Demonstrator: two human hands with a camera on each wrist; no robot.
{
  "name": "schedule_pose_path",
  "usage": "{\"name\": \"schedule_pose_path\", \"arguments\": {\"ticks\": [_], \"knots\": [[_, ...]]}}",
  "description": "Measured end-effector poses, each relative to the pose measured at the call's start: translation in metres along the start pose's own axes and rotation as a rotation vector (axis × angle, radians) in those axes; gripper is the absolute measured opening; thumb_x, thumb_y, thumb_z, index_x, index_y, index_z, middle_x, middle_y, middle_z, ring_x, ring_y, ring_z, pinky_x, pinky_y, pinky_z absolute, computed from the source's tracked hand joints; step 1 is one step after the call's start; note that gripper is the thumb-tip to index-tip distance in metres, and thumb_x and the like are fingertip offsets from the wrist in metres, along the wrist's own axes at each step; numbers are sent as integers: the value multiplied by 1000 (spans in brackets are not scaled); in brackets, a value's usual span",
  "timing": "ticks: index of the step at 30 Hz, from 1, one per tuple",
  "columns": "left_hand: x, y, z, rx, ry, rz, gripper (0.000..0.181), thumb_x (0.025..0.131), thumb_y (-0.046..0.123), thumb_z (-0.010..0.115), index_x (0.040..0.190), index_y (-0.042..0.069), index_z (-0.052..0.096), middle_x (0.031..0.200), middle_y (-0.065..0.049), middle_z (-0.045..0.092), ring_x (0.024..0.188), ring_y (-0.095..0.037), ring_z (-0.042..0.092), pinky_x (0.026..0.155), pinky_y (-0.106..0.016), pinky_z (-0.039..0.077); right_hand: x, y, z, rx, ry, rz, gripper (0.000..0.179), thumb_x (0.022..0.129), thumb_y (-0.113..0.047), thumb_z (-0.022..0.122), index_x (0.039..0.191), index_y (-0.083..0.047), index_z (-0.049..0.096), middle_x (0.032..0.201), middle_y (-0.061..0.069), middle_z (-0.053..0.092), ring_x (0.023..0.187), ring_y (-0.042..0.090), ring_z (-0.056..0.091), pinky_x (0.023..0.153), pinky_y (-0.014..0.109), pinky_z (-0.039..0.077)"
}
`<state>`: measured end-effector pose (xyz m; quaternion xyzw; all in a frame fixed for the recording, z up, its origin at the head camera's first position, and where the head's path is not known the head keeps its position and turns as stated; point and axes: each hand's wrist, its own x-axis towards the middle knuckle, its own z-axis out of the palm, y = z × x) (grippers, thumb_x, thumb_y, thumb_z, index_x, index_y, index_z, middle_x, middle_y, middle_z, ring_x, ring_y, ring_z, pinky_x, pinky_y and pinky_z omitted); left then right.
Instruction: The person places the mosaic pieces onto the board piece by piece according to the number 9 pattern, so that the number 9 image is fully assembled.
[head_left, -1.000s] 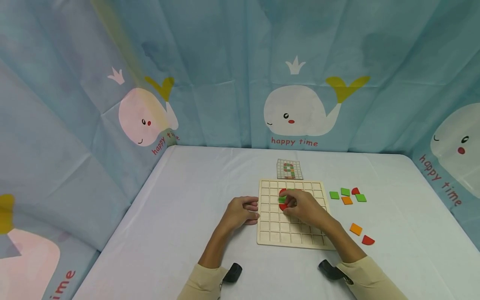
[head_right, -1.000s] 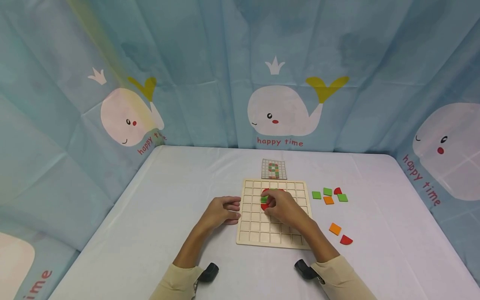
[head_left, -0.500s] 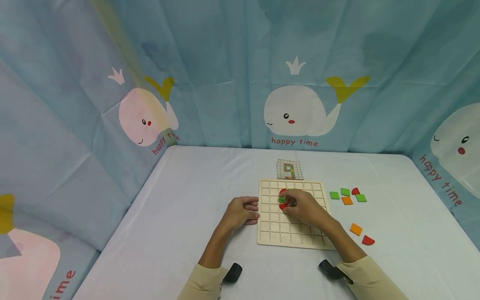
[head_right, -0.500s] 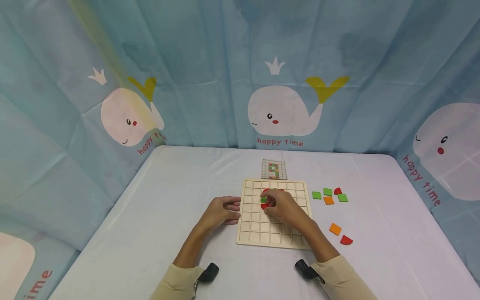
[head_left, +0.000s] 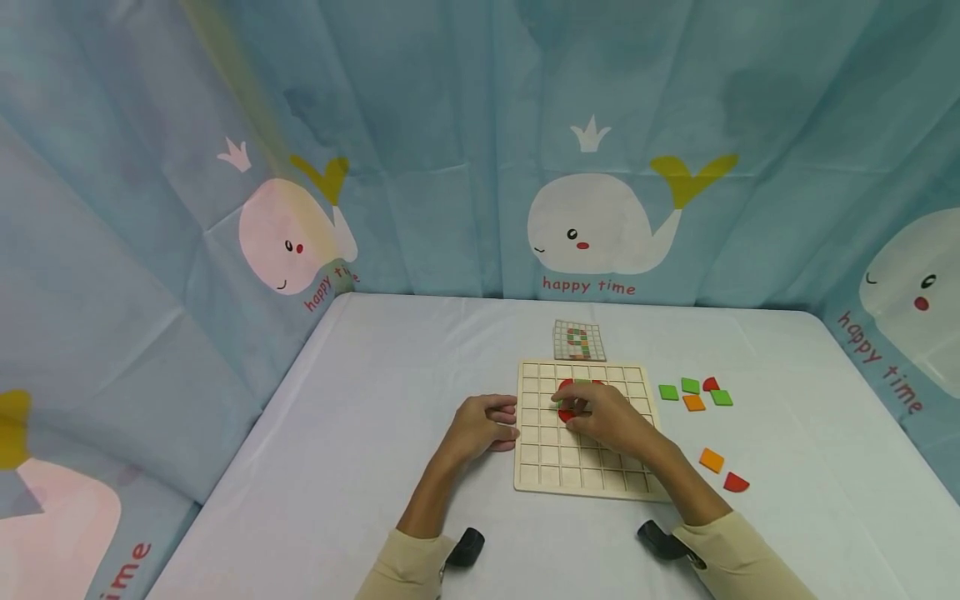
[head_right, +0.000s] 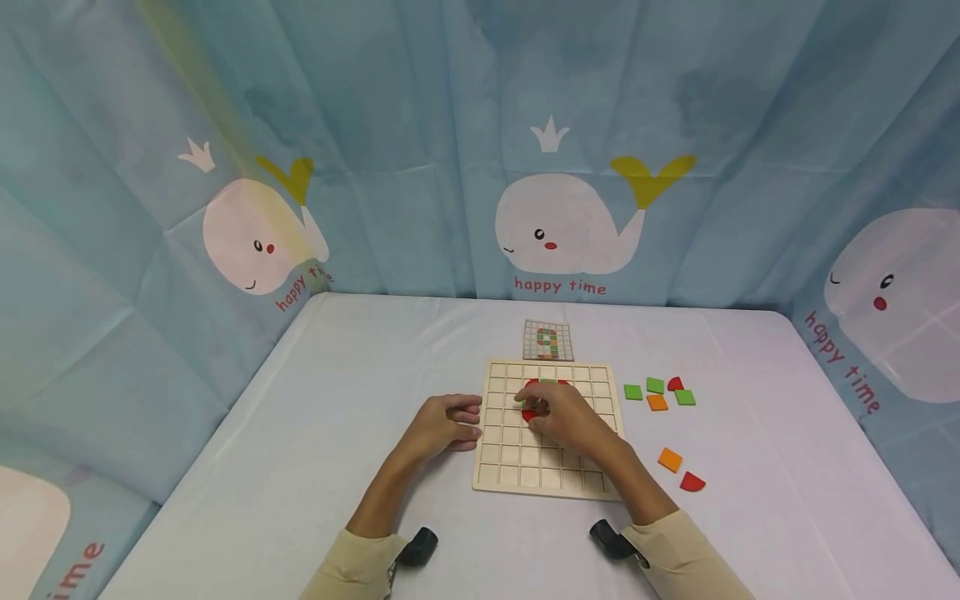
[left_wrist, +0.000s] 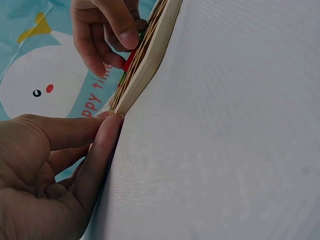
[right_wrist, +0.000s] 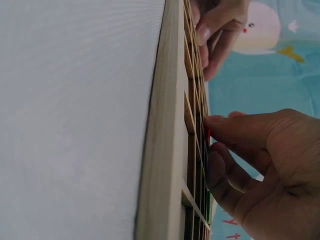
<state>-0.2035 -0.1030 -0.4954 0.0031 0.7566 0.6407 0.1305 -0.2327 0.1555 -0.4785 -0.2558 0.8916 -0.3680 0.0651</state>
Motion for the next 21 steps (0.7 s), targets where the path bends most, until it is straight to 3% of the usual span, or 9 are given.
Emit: {"name": "schedule_pose_path", "arguments": {"ticks": [21], "knots": [[2, -2, 0, -10, 0, -3, 56, 86, -11, 76, 141, -3, 64, 119, -17, 68, 94, -19, 74, 75, -31, 69, 1, 0, 1, -32, 25, -1, 32, 91, -1, 80, 121, -10, 78, 100, -1, 75, 89, 11, 67, 77, 29, 60]]}}
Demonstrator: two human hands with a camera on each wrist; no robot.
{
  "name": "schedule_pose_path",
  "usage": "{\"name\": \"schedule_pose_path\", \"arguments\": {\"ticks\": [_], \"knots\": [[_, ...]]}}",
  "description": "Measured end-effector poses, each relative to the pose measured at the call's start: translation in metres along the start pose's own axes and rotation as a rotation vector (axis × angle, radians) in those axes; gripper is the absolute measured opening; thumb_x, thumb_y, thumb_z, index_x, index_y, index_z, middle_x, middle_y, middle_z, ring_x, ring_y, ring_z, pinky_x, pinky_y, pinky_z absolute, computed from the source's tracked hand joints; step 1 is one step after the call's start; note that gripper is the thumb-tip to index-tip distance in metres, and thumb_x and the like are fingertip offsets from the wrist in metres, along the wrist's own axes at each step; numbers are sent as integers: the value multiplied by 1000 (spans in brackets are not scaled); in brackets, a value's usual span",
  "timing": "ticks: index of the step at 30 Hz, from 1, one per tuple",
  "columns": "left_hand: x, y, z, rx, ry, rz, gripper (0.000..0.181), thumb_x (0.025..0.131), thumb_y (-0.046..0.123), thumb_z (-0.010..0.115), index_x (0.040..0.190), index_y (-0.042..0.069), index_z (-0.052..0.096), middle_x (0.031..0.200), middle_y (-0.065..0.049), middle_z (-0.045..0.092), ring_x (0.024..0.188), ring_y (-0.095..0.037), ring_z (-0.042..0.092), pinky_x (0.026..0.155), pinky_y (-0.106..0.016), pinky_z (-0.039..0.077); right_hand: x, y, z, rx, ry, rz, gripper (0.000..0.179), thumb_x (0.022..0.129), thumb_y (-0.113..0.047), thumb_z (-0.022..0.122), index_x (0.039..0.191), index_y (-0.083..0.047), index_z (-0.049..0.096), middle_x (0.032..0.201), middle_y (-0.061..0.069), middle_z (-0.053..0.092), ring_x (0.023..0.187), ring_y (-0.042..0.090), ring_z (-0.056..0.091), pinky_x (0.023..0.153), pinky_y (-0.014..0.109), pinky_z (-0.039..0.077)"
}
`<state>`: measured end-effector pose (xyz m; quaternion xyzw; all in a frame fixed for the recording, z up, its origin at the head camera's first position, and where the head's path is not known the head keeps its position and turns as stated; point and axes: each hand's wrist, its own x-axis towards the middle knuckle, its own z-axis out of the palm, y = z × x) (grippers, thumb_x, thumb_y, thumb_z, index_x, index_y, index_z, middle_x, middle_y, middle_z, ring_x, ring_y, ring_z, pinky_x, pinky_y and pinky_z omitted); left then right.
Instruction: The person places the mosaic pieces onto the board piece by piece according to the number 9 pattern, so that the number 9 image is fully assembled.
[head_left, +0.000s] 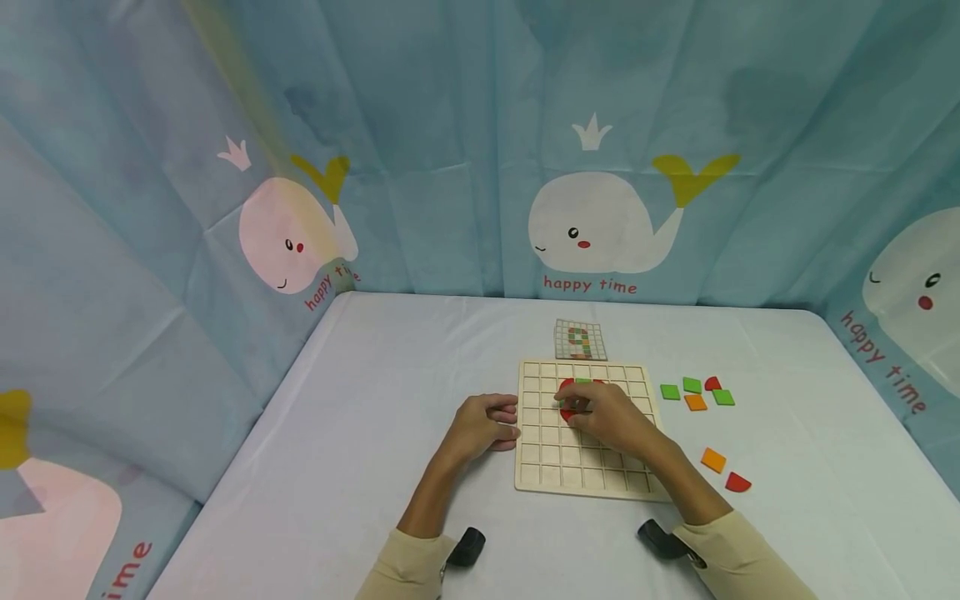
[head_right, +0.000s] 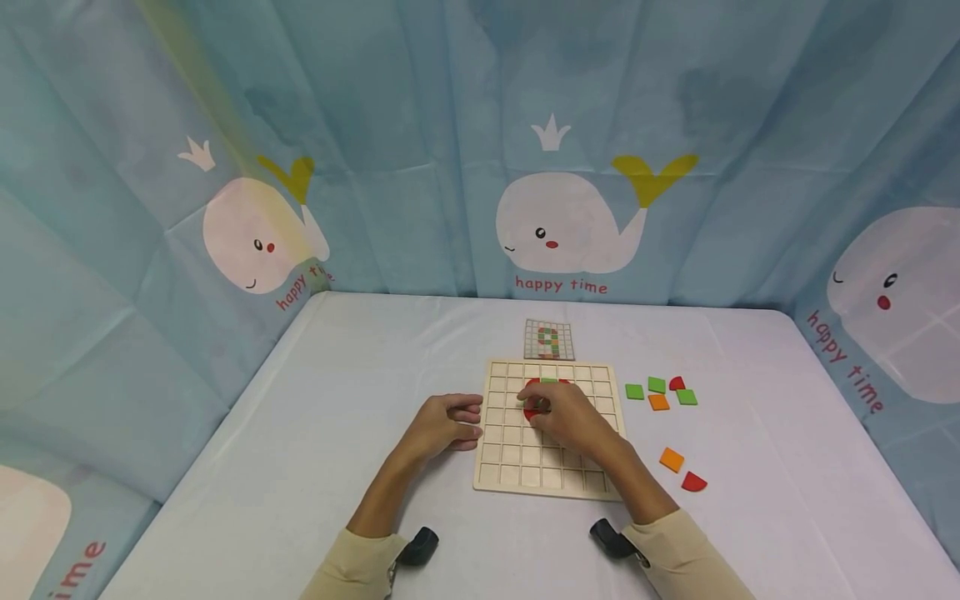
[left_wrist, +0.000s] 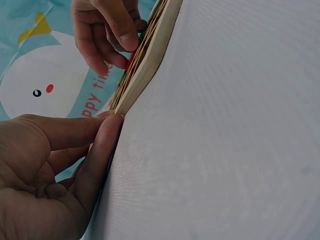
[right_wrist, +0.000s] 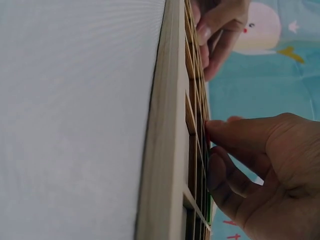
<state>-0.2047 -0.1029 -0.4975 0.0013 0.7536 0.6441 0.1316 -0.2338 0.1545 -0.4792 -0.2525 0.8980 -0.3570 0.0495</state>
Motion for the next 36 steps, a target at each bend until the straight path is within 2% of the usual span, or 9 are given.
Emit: {"name": "schedule_pose_path", "arguments": {"ticks": [6, 15, 22, 29, 36], "knots": [[1, -1, 0, 2, 1, 2, 56, 86, -12, 76, 140, -3, 65, 118, -16, 68, 93, -19, 74, 75, -31, 69, 0, 1, -1, -6, 3, 18, 33, 90, -3, 83, 122, -10, 77, 99, -2, 75, 89, 11, 67, 79, 31, 60], [-1, 1, 1, 5, 6, 0, 56, 86, -11, 77, 141, -2, 64, 119, -17, 68, 94, -20, 74, 75, -31, 69, -5, -1, -5, 19, 17, 39, 34, 91, -5, 82, 124, -9, 76, 109, 2, 75, 94, 14, 68, 84, 38, 60], [-1, 1, 1, 3, 7, -5, 57, 86, -11, 77, 141, -2, 65, 119, -18, 68, 93, -20, 75, 75, -31, 69, -12, 5, -10, 14, 48, 81, 33, 94, -12, 81, 126, -16, 76, 104, -4, 73, 95, 12, 67, 86, 37, 60], [0, 2, 1, 8, 7, 3, 56, 87, -12, 77, 141, -2, 65, 118, -17, 68, 93, -20, 75, 75, -31, 69, -21, 5, -24, 72, 107, 55, 37, 97, -13, 77, 134, -8, 71, 110, 5, 75, 97, 18, 69, 74, 31, 60], [0, 0, 0, 0, 3, -6, 55, 87, -12, 77, 140, -2, 65, 118, -17, 68, 93, -19, 75, 75, -31, 69, -34, 9, -45, 58, 187, 64, 38, 97, -12, 77, 135, -6, 70, 116, 9, 76, 100, 21, 68, 82, 31, 62]]}}
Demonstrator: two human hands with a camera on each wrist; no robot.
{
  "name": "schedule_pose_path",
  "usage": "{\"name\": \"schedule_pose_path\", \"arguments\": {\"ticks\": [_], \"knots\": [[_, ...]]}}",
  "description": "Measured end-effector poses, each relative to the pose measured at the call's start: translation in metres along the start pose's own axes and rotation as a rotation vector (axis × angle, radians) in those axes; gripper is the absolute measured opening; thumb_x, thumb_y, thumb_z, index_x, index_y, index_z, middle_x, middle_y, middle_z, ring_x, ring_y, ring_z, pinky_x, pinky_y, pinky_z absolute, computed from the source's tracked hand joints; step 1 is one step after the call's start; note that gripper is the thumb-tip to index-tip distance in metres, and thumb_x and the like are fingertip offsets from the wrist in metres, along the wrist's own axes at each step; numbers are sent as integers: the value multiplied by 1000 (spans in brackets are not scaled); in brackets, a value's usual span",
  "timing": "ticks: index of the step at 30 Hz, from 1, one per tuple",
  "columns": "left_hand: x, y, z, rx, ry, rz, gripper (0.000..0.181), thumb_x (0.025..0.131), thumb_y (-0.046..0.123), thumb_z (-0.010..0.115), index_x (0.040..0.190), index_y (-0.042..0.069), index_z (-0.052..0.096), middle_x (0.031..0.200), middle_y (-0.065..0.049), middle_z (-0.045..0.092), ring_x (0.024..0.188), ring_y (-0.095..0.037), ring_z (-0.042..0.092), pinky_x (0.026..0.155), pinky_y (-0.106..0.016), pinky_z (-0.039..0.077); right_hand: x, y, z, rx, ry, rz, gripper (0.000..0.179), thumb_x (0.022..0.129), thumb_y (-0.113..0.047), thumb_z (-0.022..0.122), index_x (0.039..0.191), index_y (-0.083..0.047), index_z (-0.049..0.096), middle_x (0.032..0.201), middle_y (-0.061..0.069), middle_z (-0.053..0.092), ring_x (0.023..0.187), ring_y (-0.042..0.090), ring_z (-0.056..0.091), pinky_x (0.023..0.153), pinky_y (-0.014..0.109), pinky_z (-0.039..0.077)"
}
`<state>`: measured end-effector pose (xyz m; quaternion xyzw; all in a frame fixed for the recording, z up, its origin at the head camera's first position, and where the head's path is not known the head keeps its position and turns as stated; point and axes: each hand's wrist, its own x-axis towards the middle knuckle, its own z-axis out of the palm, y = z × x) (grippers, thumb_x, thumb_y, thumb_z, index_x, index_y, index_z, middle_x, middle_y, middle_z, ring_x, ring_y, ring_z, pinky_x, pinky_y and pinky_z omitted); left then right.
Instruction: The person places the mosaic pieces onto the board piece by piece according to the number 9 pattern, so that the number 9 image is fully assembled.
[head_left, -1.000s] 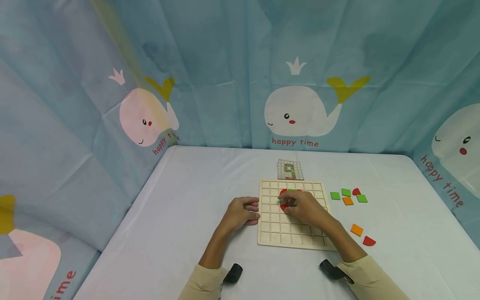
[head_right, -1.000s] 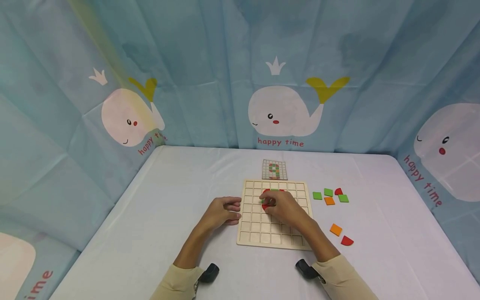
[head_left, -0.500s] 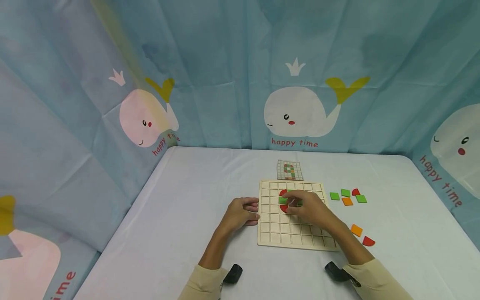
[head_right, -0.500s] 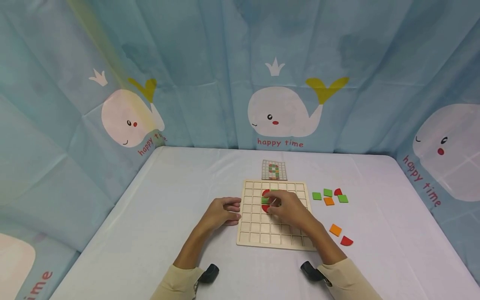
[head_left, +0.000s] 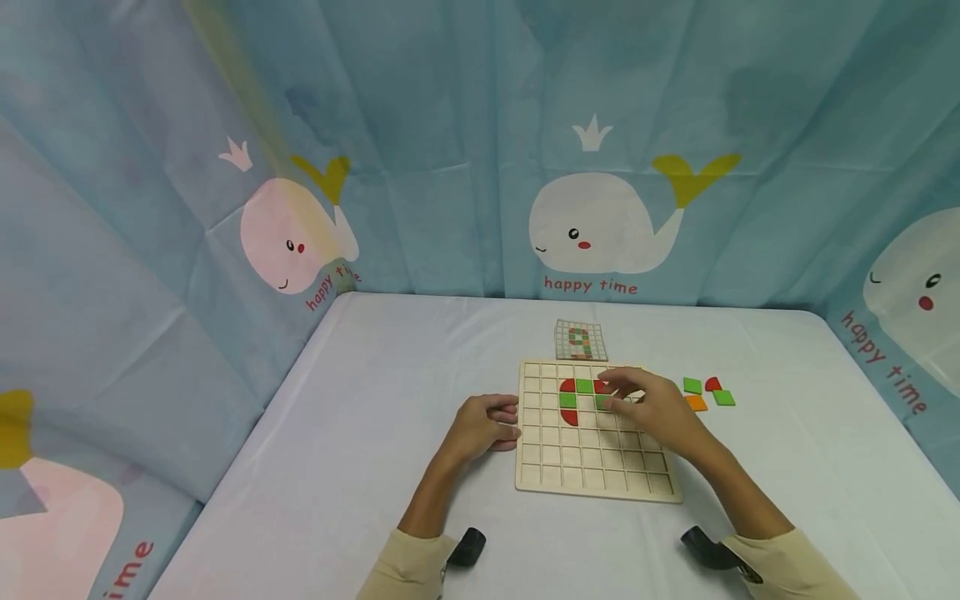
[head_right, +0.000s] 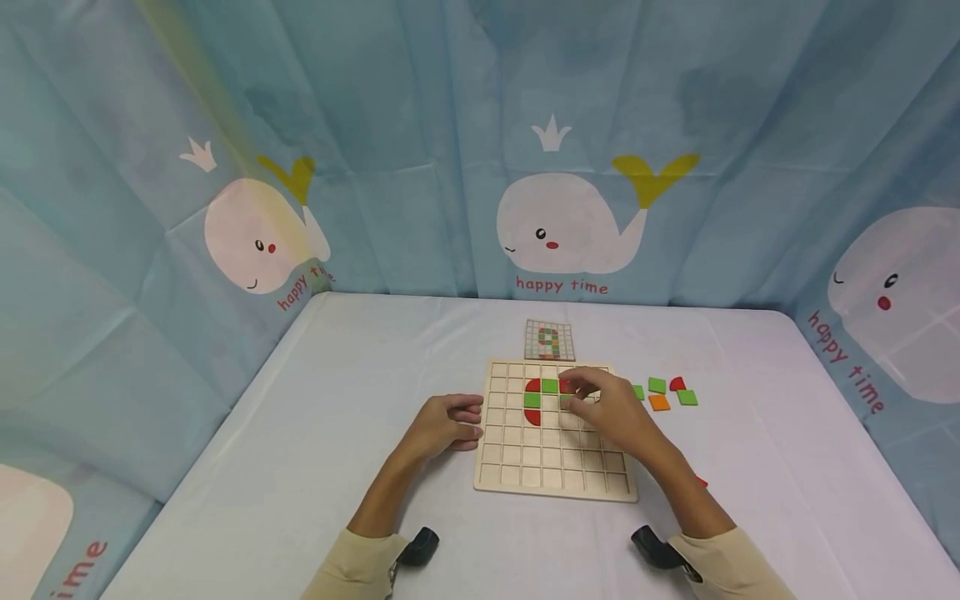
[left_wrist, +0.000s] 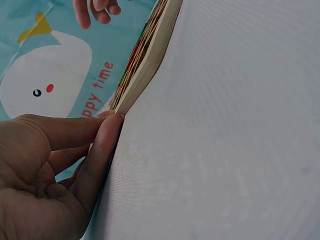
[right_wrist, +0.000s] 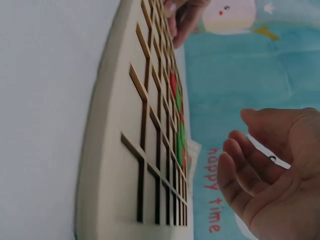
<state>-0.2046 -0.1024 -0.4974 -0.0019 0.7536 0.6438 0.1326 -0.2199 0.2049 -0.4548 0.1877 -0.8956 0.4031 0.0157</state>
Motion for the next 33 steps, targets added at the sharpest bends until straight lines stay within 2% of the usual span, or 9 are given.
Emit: {"name": "schedule_pose_path", "arguments": {"ticks": [9, 15, 18, 20, 23, 26, 33], "knots": [[-1, 1, 1, -1, 4, -1, 56, 87, -12, 76, 141, -3, 64, 119, -18, 68, 93, -20, 74, 75, -31, 69, -12, 12, -32, -32, 89, 70, 39, 103, -23, 73, 139, -10, 67, 116, 8, 74, 104, 22, 64, 83, 28, 57], [-2, 1, 1, 4, 4, 1, 56, 87, -12, 77, 141, -3, 64, 119, -18, 68, 93, -20, 74, 75, -31, 69, -23, 26, -53, -1, 114, 127, 44, 104, -29, 71, 143, -9, 64, 123, 13, 71, 101, 6, 61, 74, 22, 61], [-2, 1, 1, -1, 5, 6, 56, 87, -12, 77, 141, -3, 64, 119, -18, 68, 93, -20, 74, 75, -31, 69, -28, 34, -63, 24, 121, 151, 46, 105, -29, 69, 145, -7, 61, 127, 18, 69, 100, 2, 62, 74, 20, 62], [-2, 1, 1, -1, 6, 7, 56, 87, -12, 77, 141, -3, 64, 119, -18, 68, 93, -20, 74, 75, -31, 69, -31, 40, -68, 7, 130, 172, 47, 107, -30, 66, 147, -7, 59, 130, 20, 68, 105, 7, 63, 74, 17, 60], [-2, 1, 1, 0, 8, 3, 56, 87, -12, 77, 141, -3, 64, 119, -18, 68, 93, -20, 74, 75, -31, 69, -34, 48, -74, -22, 140, 210, 49, 108, -30, 64, 150, -6, 56, 133, 21, 67, 114, 23, 65, 75, 13, 58], [-1, 0, 1, -1, 8, 2, 56, 87, -12, 77, 140, -2, 65, 119, -18, 68, 92, -19, 74, 75, -31, 69, -37, 56, -79, -18, 155, 231, 52, 109, -28, 63, 152, -3, 52, 137, 25, 63, 118, 38, 64, 74, 15, 62], [-1, 0, 1, 2, 12, 5, 56, 86, -11, 78, 140, -2, 65, 119, -18, 68, 93, -19, 74, 74, -31, 69, -44, 71, -89, -14, 185, 293, 57, 110, -30, 61, 155, 1, 47, 141, 30, 59, 122, 45, 59, 72, 12, 61]]}}
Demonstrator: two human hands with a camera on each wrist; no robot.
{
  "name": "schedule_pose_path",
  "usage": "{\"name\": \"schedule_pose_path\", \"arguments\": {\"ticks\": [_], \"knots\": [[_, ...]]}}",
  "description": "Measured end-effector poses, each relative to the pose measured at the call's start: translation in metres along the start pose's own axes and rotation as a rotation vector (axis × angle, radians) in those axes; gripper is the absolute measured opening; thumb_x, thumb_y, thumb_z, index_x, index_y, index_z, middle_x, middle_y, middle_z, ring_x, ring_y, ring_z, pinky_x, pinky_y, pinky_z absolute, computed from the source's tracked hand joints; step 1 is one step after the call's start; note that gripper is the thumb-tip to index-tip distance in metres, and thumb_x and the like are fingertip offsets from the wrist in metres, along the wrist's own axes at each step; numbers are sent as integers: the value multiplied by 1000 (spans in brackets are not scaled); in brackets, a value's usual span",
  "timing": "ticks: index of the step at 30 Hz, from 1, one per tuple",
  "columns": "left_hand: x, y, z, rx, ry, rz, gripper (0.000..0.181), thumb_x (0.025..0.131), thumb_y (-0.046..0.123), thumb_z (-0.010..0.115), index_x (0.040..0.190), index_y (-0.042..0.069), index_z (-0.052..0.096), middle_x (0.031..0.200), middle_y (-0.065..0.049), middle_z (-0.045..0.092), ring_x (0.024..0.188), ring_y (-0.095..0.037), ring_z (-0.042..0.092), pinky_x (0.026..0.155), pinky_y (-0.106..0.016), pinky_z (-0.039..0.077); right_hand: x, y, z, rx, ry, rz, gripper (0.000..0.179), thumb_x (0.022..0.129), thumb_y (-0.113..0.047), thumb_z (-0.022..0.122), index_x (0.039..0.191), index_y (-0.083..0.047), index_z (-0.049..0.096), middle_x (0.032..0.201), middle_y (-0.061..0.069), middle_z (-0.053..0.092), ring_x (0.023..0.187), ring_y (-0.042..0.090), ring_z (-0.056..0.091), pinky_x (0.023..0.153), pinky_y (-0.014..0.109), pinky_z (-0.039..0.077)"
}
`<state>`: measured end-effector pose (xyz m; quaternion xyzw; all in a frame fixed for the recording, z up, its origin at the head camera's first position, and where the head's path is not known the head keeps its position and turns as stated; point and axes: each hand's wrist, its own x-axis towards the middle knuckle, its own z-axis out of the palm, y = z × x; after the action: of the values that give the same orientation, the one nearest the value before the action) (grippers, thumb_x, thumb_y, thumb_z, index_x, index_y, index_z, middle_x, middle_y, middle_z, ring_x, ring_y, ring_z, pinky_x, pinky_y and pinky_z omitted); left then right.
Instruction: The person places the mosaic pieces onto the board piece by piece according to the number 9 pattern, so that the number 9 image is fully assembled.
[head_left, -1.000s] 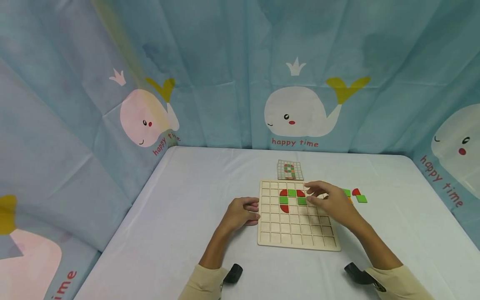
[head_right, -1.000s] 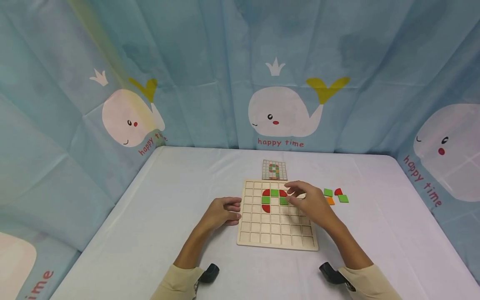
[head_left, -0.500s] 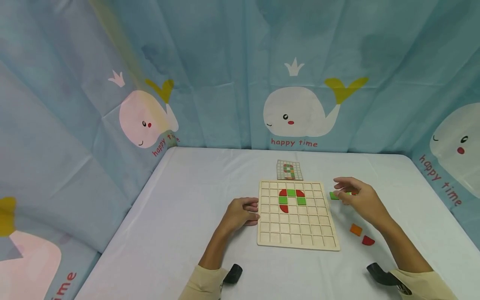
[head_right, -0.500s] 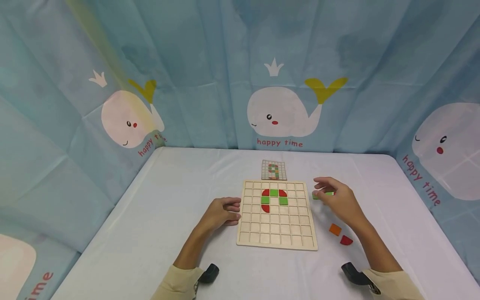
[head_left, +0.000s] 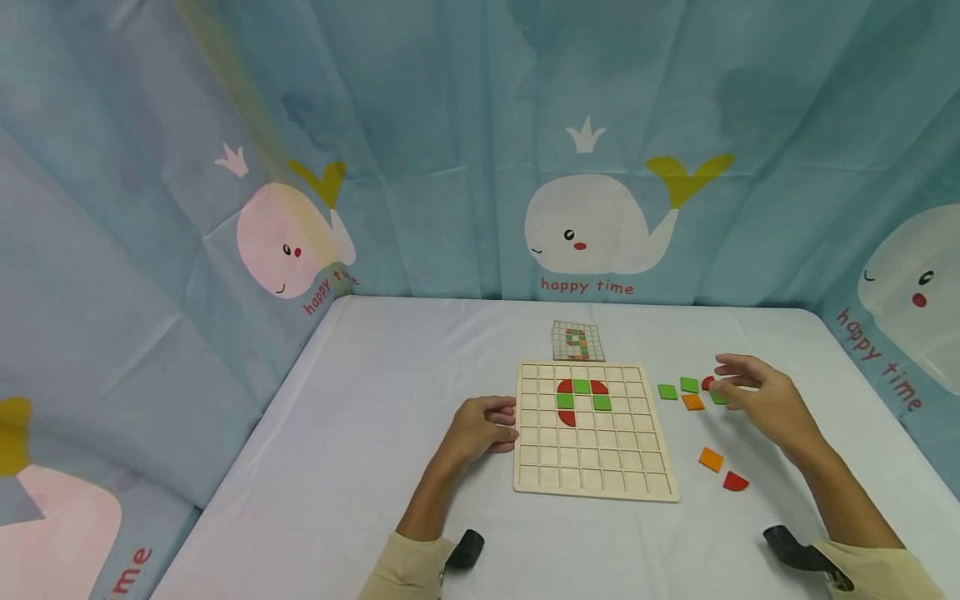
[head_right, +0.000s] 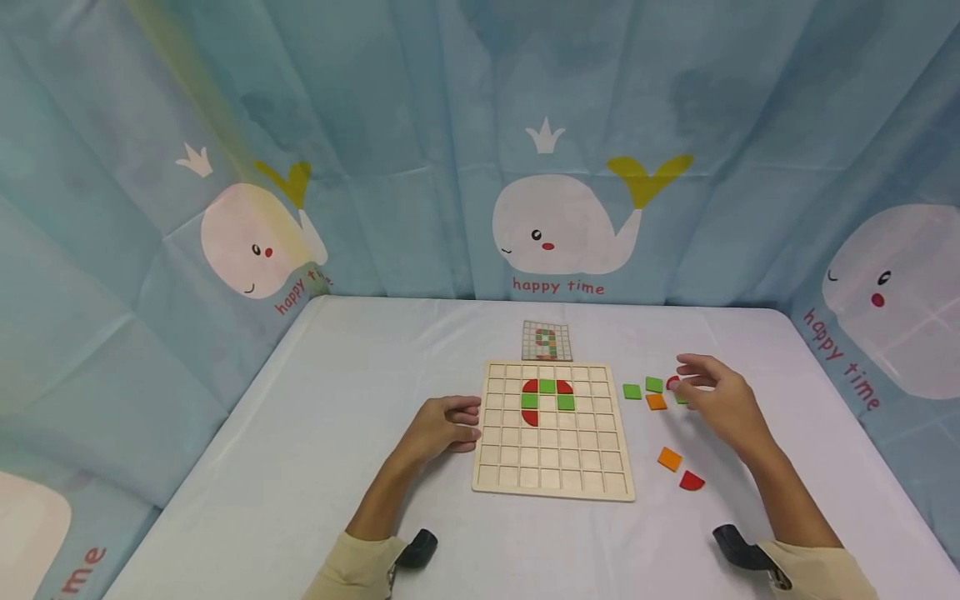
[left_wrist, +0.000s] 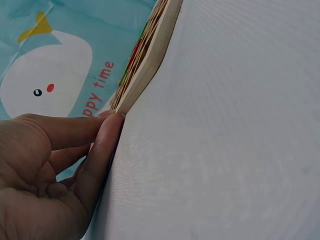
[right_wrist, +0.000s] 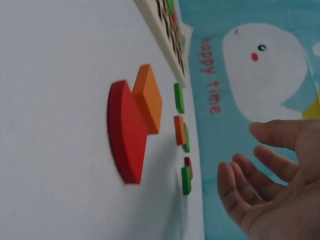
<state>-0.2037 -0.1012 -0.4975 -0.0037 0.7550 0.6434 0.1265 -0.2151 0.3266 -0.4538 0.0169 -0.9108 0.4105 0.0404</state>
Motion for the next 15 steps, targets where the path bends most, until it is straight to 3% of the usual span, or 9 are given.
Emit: {"name": "schedule_pose_path", "arguments": {"ticks": [2, 6, 9, 15], "knots": [[0, 0, 0, 5, 3, -1, 56, 86, -11, 78, 140, -2, 65, 119, -17, 68, 93, -19, 74, 74, -31, 69, 0, 5, -1, 4, 0, 13, 58, 110, -30, 60, 156, 2, 46, 143, 32, 57, 124, 47, 57, 72, 10, 60], [0, 0, 0, 7, 5, -2, 56, 86, -11, 78, 140, -2, 65, 119, -17, 68, 93, -20, 74, 74, -31, 69, 4, 16, -3, 51, -11, 57, 60, 110, -32, 60, 157, 2, 44, 145, 34, 56, 104, 8, 68, 72, 12, 61], [0, 0, 0, 4, 4, -3, 56, 86, -11, 78, 140, -2, 65, 119, -17, 68, 94, -20, 74, 75, -31, 69, 6, 23, -5, 91, -24, 86, 62, 110, -30, 60, 158, 3, 41, 146, 36, 54, 88, -20, 54, 74, 15, 63], [-1, 0, 0, 1, 0, 1, 56, 86, -11, 78, 140, -2, 65, 120, -17, 68, 94, -20, 74, 75, -31, 69, 11, 34, -8, 86, -46, 114, 65, 109, -29, 63, 160, 3, 37, 148, 37, 52, 87, -21, 53, 74, 13, 62]]}}
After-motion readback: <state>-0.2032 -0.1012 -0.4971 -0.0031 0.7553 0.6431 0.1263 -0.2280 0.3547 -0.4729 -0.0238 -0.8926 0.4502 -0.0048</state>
